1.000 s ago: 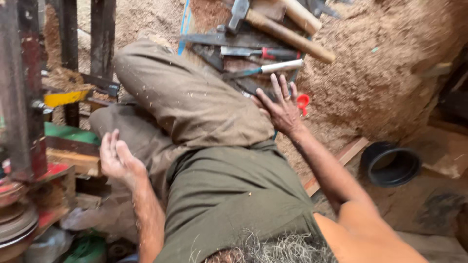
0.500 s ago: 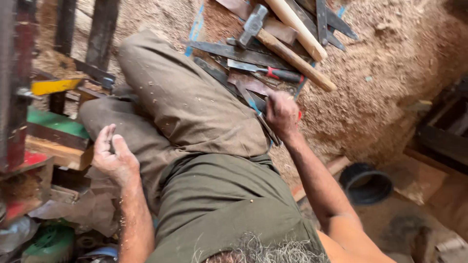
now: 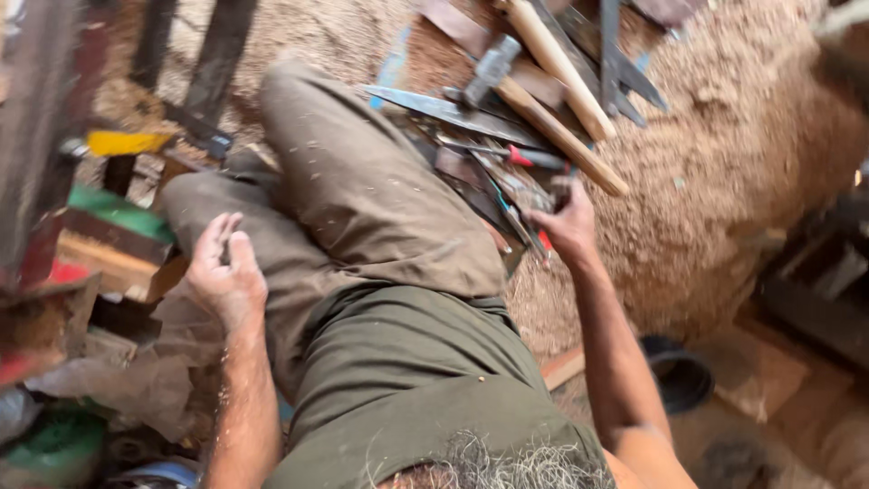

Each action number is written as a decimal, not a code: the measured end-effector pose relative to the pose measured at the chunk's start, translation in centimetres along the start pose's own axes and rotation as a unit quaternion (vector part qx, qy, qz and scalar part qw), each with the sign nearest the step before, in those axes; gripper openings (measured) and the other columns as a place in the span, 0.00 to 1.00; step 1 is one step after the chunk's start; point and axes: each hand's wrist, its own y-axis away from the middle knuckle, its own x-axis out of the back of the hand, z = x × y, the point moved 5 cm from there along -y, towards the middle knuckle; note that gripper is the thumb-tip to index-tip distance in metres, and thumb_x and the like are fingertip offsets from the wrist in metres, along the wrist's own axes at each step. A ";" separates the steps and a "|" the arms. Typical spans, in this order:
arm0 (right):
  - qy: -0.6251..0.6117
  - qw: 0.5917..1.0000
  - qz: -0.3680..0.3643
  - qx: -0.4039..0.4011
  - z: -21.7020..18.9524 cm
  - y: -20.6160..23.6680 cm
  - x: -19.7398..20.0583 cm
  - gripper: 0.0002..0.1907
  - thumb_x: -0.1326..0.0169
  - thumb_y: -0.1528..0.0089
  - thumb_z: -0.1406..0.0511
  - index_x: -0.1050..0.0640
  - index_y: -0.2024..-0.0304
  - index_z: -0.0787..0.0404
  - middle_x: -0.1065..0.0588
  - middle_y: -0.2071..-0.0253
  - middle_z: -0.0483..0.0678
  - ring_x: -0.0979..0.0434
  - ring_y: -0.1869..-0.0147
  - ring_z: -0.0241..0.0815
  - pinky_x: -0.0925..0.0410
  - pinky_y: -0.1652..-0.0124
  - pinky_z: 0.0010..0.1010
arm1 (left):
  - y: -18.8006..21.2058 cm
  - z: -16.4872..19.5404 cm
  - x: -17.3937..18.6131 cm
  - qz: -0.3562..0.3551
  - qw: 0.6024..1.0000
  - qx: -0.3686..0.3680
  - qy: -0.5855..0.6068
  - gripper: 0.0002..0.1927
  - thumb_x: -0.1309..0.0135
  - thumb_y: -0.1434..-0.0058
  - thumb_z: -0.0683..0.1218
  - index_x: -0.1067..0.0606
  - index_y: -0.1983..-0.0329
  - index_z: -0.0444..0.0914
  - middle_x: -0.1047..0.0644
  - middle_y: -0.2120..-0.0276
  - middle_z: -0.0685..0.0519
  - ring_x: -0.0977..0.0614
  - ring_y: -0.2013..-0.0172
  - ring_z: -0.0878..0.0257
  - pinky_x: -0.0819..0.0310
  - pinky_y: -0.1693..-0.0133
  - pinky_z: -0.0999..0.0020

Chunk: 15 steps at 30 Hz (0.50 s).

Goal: The person uses a chisel to shape a rotating wooden piece mounted on a lathe. They hold the chisel with both hands and guide it along the spinning wood to carve a decorative pattern. The person briefly touches their face and then resumes shaping the wood.

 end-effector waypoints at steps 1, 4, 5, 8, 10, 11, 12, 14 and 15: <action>-0.067 0.996 -0.043 -0.037 0.4 0.0 -0.1 0.29 0.29 0.51 0.67 0.27 0.50 0.66 0.24 0.60 0.49 0.22 0.59 0.40 0.25 0.61 0.27 | 0.0 0.2 0.1 0.002 1.000 0.003 0.004 0.17 0.51 0.30 0.37 0.27 0.40 0.24 0.19 0.47 0.42 0.17 0.45 0.57 0.25 0.40 0.68; -0.194 0.951 -0.212 -0.116 0.1 1.2 -1.0 0.17 0.34 0.37 0.67 0.24 0.54 0.75 0.26 0.71 0.51 0.32 0.74 0.38 0.39 0.73 0.26 | 0.1 0.7 0.3 0.000 1.000 0.006 0.008 0.17 0.50 0.30 0.37 0.26 0.41 0.25 0.18 0.47 0.42 0.16 0.46 0.57 0.24 0.41 0.67; -0.262 0.929 -0.224 -0.135 -0.6 1.8 -1.0 0.16 0.35 0.38 0.68 0.26 0.56 0.73 0.28 0.73 0.48 0.33 0.75 0.37 0.38 0.74 0.27 | 0.0 0.8 0.3 -0.003 1.000 0.000 0.007 0.16 0.50 0.30 0.37 0.26 0.41 0.25 0.18 0.47 0.42 0.16 0.46 0.57 0.24 0.41 0.67; -0.399 0.863 -0.259 -0.171 -4.3 4.6 -1.4 0.13 0.38 0.39 0.69 0.30 0.60 0.68 0.33 0.79 0.43 0.34 0.80 0.36 0.37 0.78 0.30 | 0.1 1.4 0.8 -0.001 1.000 -0.014 0.013 0.16 0.50 0.30 0.38 0.26 0.41 0.25 0.18 0.48 0.41 0.16 0.46 0.56 0.24 0.42 0.66; -0.412 0.846 -0.292 -0.168 -7.5 7.5 -1.1 0.12 0.39 0.38 0.70 0.29 0.59 0.68 0.34 0.80 0.43 0.35 0.81 0.36 0.38 0.81 0.31 | 0.5 2.0 1.3 0.009 0.999 -0.021 0.024 0.16 0.50 0.30 0.38 0.26 0.41 0.26 0.18 0.48 0.41 0.16 0.46 0.56 0.24 0.42 0.67; -0.410 0.839 -0.322 -0.156 -9.2 9.2 -1.1 0.13 0.40 0.39 0.69 0.28 0.55 0.69 0.32 0.78 0.44 0.33 0.79 0.36 0.37 0.79 0.29 | 0.7 2.4 1.5 0.018 0.999 -0.025 0.033 0.16 0.51 0.30 0.39 0.26 0.41 0.26 0.18 0.48 0.42 0.16 0.46 0.56 0.24 0.42 0.67; -0.407 0.831 -0.352 -0.145 -10.9 10.6 -1.2 0.17 0.40 0.40 0.68 0.26 0.51 0.70 0.29 0.77 0.45 0.31 0.77 0.35 0.36 0.76 0.27 | 1.0 3.0 1.9 0.028 0.998 -0.029 0.042 0.16 0.51 0.29 0.39 0.26 0.41 0.27 0.18 0.48 0.42 0.16 0.46 0.56 0.24 0.41 0.67; -0.316 0.855 -0.364 -0.192 -13.1 12.2 -2.5 0.21 0.41 0.46 0.71 0.27 0.50 0.68 0.22 0.69 0.50 0.23 0.68 0.39 0.30 0.67 0.27 | 1.7 3.7 2.2 0.036 0.997 0.008 0.063 0.16 0.51 0.29 0.41 0.24 0.43 0.29 0.17 0.50 0.43 0.16 0.50 0.58 0.23 0.46 0.69; -0.267 0.860 -0.380 -0.211 -14.2 12.5 -3.9 0.24 0.42 0.50 0.73 0.27 0.49 0.67 0.19 0.66 0.53 0.19 0.64 0.41 0.27 0.63 0.28 | 2.2 3.9 2.6 0.052 0.996 0.026 0.067 0.15 0.50 0.29 0.42 0.23 0.44 0.30 0.17 0.51 0.44 0.17 0.52 0.58 0.22 0.48 0.69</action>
